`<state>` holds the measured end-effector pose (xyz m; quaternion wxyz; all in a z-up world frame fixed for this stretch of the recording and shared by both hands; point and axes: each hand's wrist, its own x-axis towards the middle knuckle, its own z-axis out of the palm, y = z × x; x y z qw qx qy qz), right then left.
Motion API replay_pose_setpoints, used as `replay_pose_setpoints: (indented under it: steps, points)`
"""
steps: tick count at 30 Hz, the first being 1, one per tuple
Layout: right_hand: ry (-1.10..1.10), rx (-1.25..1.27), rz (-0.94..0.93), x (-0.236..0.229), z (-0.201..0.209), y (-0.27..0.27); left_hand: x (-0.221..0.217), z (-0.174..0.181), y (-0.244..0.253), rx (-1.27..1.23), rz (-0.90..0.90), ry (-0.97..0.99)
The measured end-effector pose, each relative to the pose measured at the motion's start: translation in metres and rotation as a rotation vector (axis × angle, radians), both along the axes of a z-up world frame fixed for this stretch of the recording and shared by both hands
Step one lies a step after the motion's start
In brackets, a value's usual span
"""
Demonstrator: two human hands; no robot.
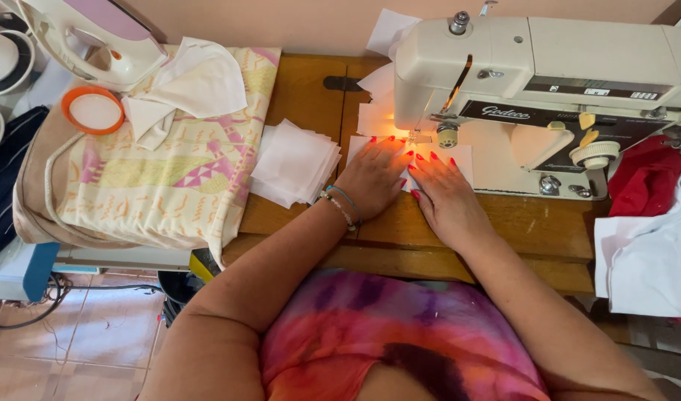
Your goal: Sorting and stacking small white fabric squares on a sewing machine table in preparation for sewing.
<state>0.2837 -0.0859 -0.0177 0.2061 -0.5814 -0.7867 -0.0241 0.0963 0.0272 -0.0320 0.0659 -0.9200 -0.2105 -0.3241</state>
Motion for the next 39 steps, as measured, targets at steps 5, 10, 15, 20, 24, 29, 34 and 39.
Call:
replay_pose_setpoints:
  steps: [5, 10, 15, 20, 24, 29, 34, 39]
  points:
    - [-0.017, -0.020, -0.011, 0.000, 0.001, -0.001, 0.005, -0.018, 0.002, -0.020, -0.028, -0.055]
    - [-0.039, -0.043, -0.016, 0.002, -0.002, -0.002, 0.007, -0.042, 0.006, -0.041, -0.030, -0.059]
    - [-0.021, 0.000, -0.007, 0.005, -0.009, 0.000, 0.003, -0.040, 0.005, -0.003, 0.030, -0.088]
    - [-0.023, 0.006, -0.009, 0.004, -0.008, 0.000, 0.002, -0.039, 0.004, 0.014, 0.064, -0.069]
    - [-0.012, 0.028, -0.023, 0.003, -0.008, 0.000, 0.002, -0.035, 0.001, -0.003, 0.075, -0.046]
    - [-0.017, 0.019, -0.037, 0.004, -0.008, -0.001, 0.002, -0.037, 0.003, -0.024, 0.070, -0.040]
    - [-0.016, 0.009, -0.042, 0.004, -0.008, -0.001, 0.001, -0.036, 0.002, -0.039, 0.069, -0.031]
    - [-0.026, 0.005, -0.051, 0.002, -0.004, -0.002, 0.000, -0.036, 0.003, -0.049, 0.066, -0.010]
